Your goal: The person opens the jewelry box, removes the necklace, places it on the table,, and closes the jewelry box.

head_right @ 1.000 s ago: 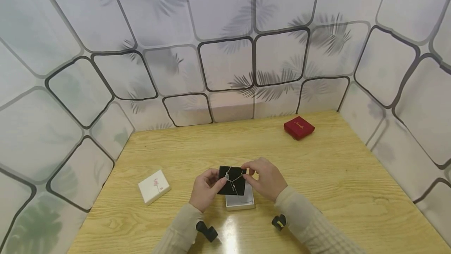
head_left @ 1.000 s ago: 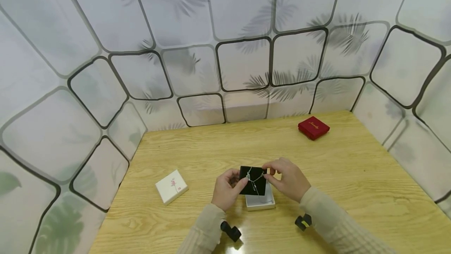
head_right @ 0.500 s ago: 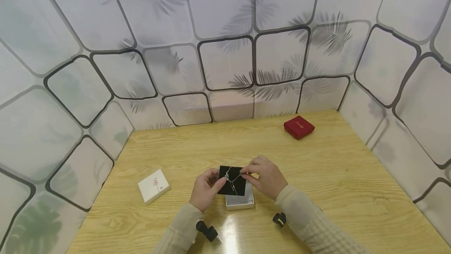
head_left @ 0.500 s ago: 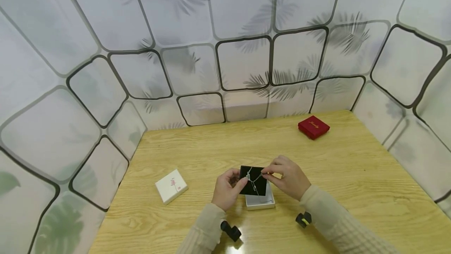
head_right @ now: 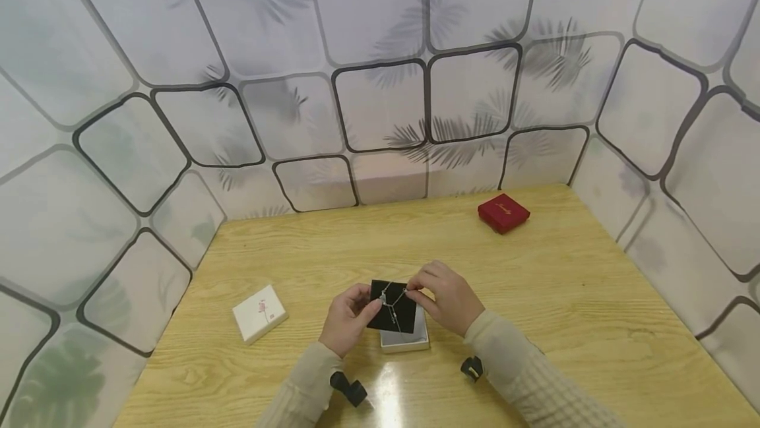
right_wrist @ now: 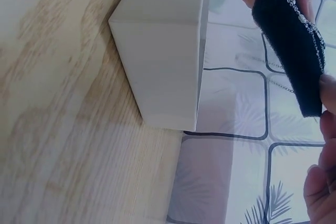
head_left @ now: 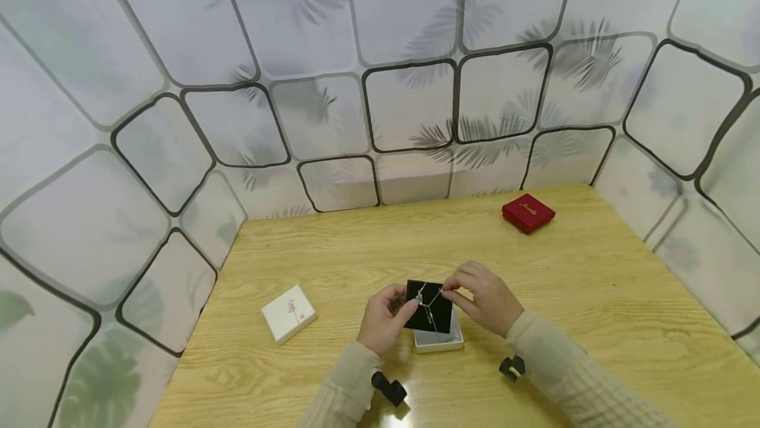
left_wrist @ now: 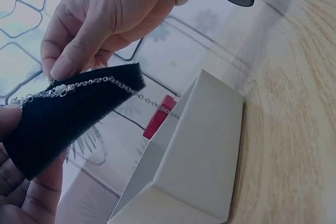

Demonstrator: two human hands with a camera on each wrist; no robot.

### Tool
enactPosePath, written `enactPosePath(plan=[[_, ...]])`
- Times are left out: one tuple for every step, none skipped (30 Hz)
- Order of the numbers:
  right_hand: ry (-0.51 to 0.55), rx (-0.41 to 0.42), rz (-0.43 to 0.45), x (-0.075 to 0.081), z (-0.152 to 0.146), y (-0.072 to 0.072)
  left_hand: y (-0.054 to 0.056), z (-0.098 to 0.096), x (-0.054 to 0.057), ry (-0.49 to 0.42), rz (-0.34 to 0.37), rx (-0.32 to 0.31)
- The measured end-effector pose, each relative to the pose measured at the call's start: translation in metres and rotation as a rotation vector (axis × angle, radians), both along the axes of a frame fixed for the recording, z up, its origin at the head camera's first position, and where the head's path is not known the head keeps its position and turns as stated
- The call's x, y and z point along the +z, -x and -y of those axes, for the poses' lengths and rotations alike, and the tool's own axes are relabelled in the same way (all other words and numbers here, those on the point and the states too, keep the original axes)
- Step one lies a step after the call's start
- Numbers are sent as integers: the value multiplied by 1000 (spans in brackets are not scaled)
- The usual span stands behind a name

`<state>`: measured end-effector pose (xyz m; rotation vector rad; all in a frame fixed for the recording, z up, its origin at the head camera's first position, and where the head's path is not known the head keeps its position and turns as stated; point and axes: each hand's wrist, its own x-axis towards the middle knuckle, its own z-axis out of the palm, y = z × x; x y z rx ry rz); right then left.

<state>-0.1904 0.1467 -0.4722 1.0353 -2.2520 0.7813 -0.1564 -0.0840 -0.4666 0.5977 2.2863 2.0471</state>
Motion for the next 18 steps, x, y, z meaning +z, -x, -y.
enactPosePath(plan=[[7,0,-8,0,0,0,0,0,0,1,-1,-7],[14,2,-15,1,0,0,0,0,0,1,-4,-13],[18,2,-22,1,0,0,0,0,0,1,-5,-17],[22,5,-27,1,-1,0,0,0,0,-1,-6,-22],[23,7,-37,1,-1,0,0,0,-1,-1,-6,-26],[23,11,-52,1,-1,0,0,0,-1,2,-4,-28],[24,19,-71,1,-2,0,0,0,-1,2,-4,-30],[25,28,-95,1,-2,1,0,0,-1,3,-4,-32],[26,38,-123,1,-2,1,0,0,-1,4,-4,-33],[26,48,-150,1,-2,2,0,0,-1,5,-4,-34],[25,59,-181,1,-2,3,0,0,-1,9,-5,-32],[26,73,-210,1,-1,3,0,0,-1,12,-7,-31],[28,86,-236,1,-1,4,0,0,-1,13,-9,-29],[28,98,-255,1,-1,5,0,0,-1,14,-9,-28],[29,109,-271,1,-1,5,0,0,-1,16,-10,-27],[29,118,-281,1,-1,5,0,0,-1,16,-10,-27],[30,124,-287,2,-1,5,0,0,-1,16,-10,-27],[31,129,-290,2,-1,5,0,0,-1,16,-10,-28]])
